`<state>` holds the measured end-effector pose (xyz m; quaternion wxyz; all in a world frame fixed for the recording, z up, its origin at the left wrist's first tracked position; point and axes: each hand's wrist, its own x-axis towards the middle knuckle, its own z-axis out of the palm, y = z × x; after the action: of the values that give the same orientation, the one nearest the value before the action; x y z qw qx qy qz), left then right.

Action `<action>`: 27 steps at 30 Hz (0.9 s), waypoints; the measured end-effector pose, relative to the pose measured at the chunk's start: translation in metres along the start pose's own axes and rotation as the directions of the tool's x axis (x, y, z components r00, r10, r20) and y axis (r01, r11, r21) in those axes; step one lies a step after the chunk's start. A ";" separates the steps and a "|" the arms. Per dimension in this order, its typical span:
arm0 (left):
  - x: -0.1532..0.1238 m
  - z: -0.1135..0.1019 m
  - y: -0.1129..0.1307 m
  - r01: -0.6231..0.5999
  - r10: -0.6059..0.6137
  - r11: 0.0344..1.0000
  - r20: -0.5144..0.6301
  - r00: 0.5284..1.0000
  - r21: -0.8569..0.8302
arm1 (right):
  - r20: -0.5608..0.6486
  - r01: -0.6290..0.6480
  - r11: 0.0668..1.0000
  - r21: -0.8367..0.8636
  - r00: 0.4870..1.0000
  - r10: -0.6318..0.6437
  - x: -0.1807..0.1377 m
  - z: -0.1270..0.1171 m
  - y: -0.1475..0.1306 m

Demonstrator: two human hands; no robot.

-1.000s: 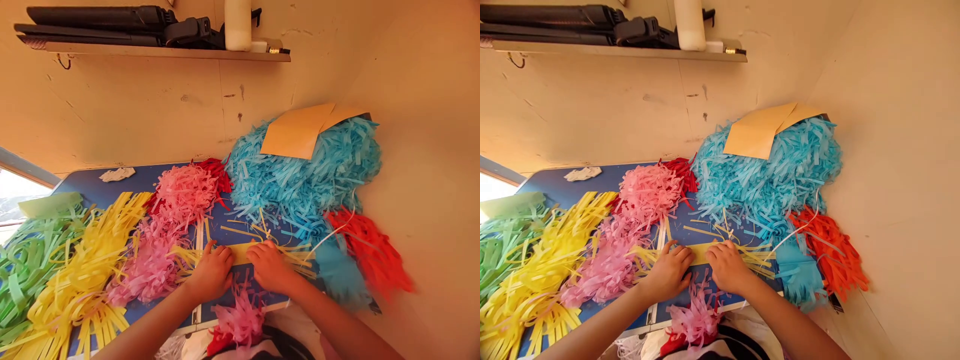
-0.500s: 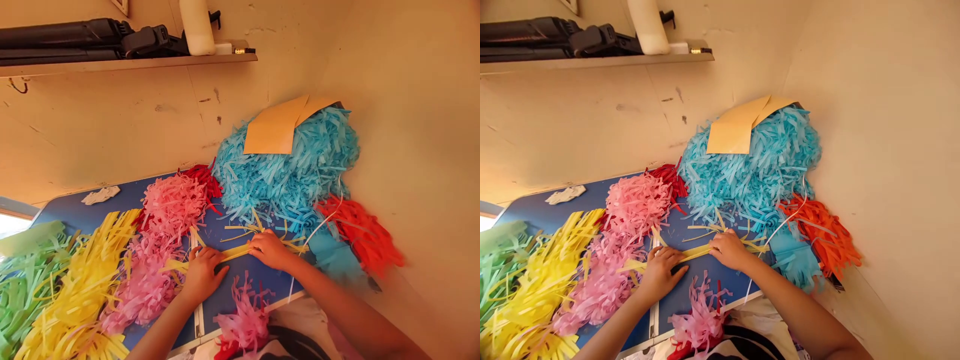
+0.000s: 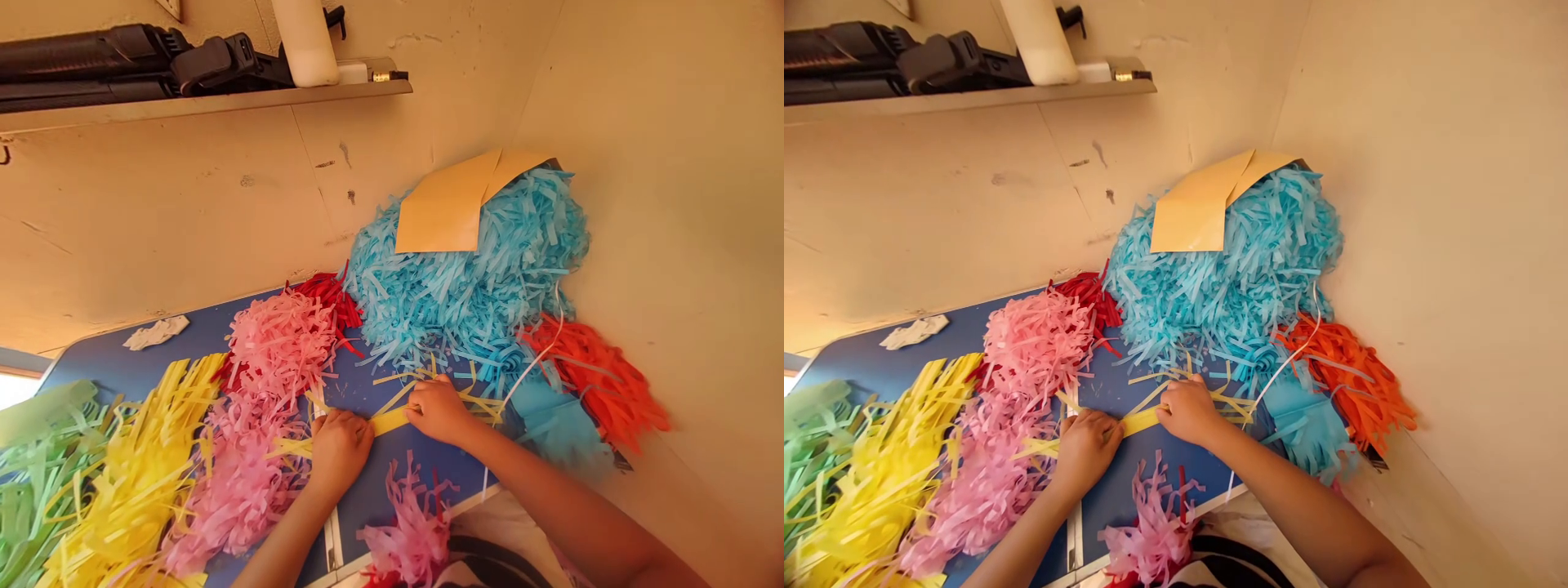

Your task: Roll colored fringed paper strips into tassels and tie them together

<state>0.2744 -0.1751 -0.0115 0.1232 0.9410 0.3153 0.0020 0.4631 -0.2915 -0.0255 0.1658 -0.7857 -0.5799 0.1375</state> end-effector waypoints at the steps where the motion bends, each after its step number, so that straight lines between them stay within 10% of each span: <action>1: 0.001 0.000 0.001 0.002 -0.002 1.000 -0.002 1.000 0.015 | 0.001 -0.005 1.000 -0.005 1.000 0.005 0.001 0.001 0.000; 9: 0.004 0.002 -0.004 -0.084 0.094 0.991 -0.101 0.990 0.107 | -0.088 -0.028 0.996 -0.087 0.996 0.020 -0.001 -0.006 -0.003; 15: -0.001 0.000 -0.008 -0.490 0.517 0.848 -0.110 0.849 0.202 | 0.007 0.449 0.851 -0.274 0.885 -0.465 -0.012 -0.010 -0.012; 27: 0.008 -0.003 0.009 -0.372 0.413 0.904 -0.209 0.886 0.209 | 0.051 0.378 0.896 -0.233 0.925 -0.376 0.009 -0.011 -0.022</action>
<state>0.2853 -0.1766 -0.0071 0.0025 0.9844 0.1298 0.1187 0.4514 -0.2783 -0.0064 0.0924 -0.6724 -0.7336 0.0338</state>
